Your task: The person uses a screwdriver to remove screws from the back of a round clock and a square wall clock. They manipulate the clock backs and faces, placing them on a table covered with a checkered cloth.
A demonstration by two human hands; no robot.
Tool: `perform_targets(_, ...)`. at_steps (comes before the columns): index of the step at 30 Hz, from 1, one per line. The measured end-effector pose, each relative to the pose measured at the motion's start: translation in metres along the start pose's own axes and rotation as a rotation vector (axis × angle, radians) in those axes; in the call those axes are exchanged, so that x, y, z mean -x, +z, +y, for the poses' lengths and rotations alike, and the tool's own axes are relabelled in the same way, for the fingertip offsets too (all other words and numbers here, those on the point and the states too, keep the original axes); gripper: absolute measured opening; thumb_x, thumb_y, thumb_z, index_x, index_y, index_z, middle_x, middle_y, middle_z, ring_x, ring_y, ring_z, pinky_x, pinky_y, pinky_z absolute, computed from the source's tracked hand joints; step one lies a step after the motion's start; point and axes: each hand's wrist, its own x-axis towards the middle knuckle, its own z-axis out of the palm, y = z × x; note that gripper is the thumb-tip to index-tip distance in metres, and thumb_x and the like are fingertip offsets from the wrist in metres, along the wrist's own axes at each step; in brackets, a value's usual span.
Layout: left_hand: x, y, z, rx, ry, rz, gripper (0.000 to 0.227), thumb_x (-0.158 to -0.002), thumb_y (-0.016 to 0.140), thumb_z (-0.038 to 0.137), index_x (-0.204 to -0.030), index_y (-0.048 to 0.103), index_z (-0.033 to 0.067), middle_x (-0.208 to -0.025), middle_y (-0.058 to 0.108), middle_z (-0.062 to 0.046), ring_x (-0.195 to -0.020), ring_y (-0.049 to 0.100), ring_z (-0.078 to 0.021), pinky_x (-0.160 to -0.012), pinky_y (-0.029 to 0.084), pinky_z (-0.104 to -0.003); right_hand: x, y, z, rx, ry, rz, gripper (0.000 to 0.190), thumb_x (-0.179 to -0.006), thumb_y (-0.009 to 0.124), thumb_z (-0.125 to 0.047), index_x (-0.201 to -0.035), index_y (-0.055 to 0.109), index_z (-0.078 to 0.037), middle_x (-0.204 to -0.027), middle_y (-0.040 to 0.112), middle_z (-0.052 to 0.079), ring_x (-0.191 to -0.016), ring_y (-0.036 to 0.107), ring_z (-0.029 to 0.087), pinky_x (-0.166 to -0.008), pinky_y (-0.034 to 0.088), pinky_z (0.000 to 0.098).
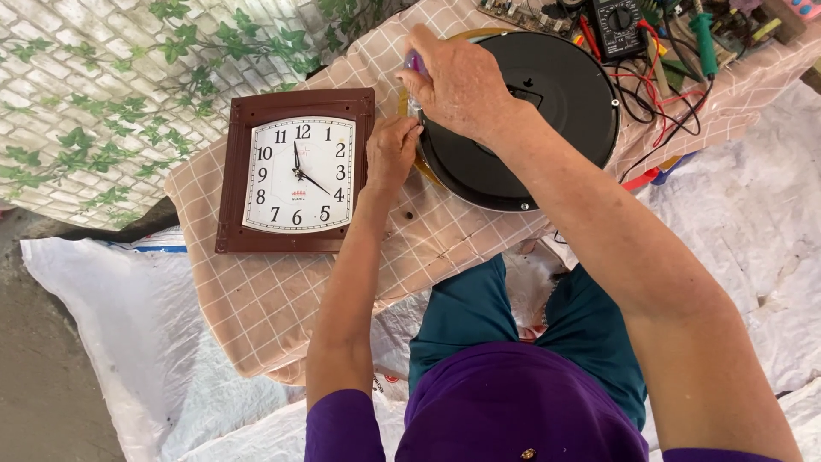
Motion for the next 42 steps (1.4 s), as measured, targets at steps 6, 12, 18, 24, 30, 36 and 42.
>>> perform_targets(6, 0.001, -0.002, 0.003, 0.014, -0.035, -0.033, 0.018, -0.099, 0.062, 0.012, -0.082, 0.056, 0.0078, -0.076, 0.061, -0.007, -0.075, 0.054, -0.0291, -0.064, 0.043, -0.043, -0.002, 0.017, 0.003, 0.106, -0.001, 0.147, 0.045, -0.109, 0.074, -0.050, -0.108, 0.052, -0.011, -0.063, 0.055, 0.007, -0.047, 0.052, 0.023, -0.040, 0.041, 0.0341)
perform_targets(12, -0.003, -0.005, 0.012, 0.052, 0.057, 0.013, 0.010, -0.099, 0.061, 0.005, -0.089, 0.062, 0.0036, -0.079, 0.064, -0.009, -0.069, 0.055, -0.0273, -0.070, 0.043, -0.041, 0.007, 0.001, -0.003, -0.124, 0.022, 0.095, 0.036, -0.113, 0.067, -0.032, -0.117, 0.043, -0.007, -0.077, 0.061, 0.011, -0.053, 0.056, 0.026, -0.043, 0.044, 0.0372)
perform_targets(18, 0.012, 0.013, -0.012, 0.051, -0.049, 0.060, 0.030, -0.095, 0.066, -0.001, -0.124, 0.072, 0.0071, -0.121, 0.074, -0.014, -0.110, 0.068, -0.0344, -0.094, 0.056, -0.044, 0.036, -0.027, 0.006, -0.273, 0.047, 0.165, 0.020, -0.118, 0.059, -0.020, -0.117, 0.045, -0.006, -0.078, 0.061, 0.004, -0.049, 0.048, 0.013, -0.038, 0.039, 0.0276)
perform_targets(24, 0.011, 0.027, -0.021, -0.031, -0.050, 0.118, 0.023, -0.100, 0.067, 0.019, -0.114, 0.073, 0.0030, -0.107, 0.077, -0.014, -0.094, 0.071, -0.0352, -0.086, 0.054, -0.046, 0.086, -0.035, 0.027, -0.414, 0.055, 0.365, 0.014, -0.119, 0.052, -0.009, -0.113, 0.043, -0.001, -0.081, 0.059, 0.007, -0.054, 0.050, 0.014, -0.041, 0.040, 0.0271)
perform_targets(30, 0.004, 0.033, -0.013, -0.085, -0.273, 0.069, 0.018, -0.097, 0.073, 0.026, -0.107, 0.074, 0.0097, -0.094, 0.060, -0.007, -0.090, 0.062, -0.0282, -0.071, 0.057, -0.040, 0.168, -0.036, 0.038, -0.804, 0.548, 0.774, 0.023, -0.114, 0.051, -0.027, -0.122, 0.052, -0.005, -0.090, 0.059, 0.011, -0.061, 0.071, 0.025, -0.055, 0.059, 0.0307)
perform_targets(36, 0.003, 0.048, -0.021, -0.049, -0.552, 0.020, 0.023, -0.094, 0.072, 0.036, -0.106, 0.078, 0.0177, -0.095, 0.071, -0.007, -0.090, 0.071, -0.0303, -0.074, 0.059, -0.043, 0.254, -0.038, 0.084, -1.442, 1.076, 1.006, 0.026, -0.101, 0.062, -0.045, -0.093, 0.051, -0.023, -0.077, 0.060, -0.004, -0.064, 0.067, 0.013, -0.051, 0.053, 0.0253)
perform_targets(42, 0.005, 0.038, 0.020, 0.051, -0.627, 0.060, 0.028, -0.100, 0.065, 0.024, -0.122, 0.074, 0.0093, -0.110, 0.073, -0.017, -0.095, 0.073, -0.0306, -0.079, 0.060, -0.041, 0.297, -0.011, 0.118, -1.465, 1.329, 0.741, 0.018, -0.092, 0.061, -0.037, -0.081, 0.059, -0.023, -0.072, 0.064, -0.002, -0.057, 0.060, 0.008, -0.043, 0.040, 0.0192)
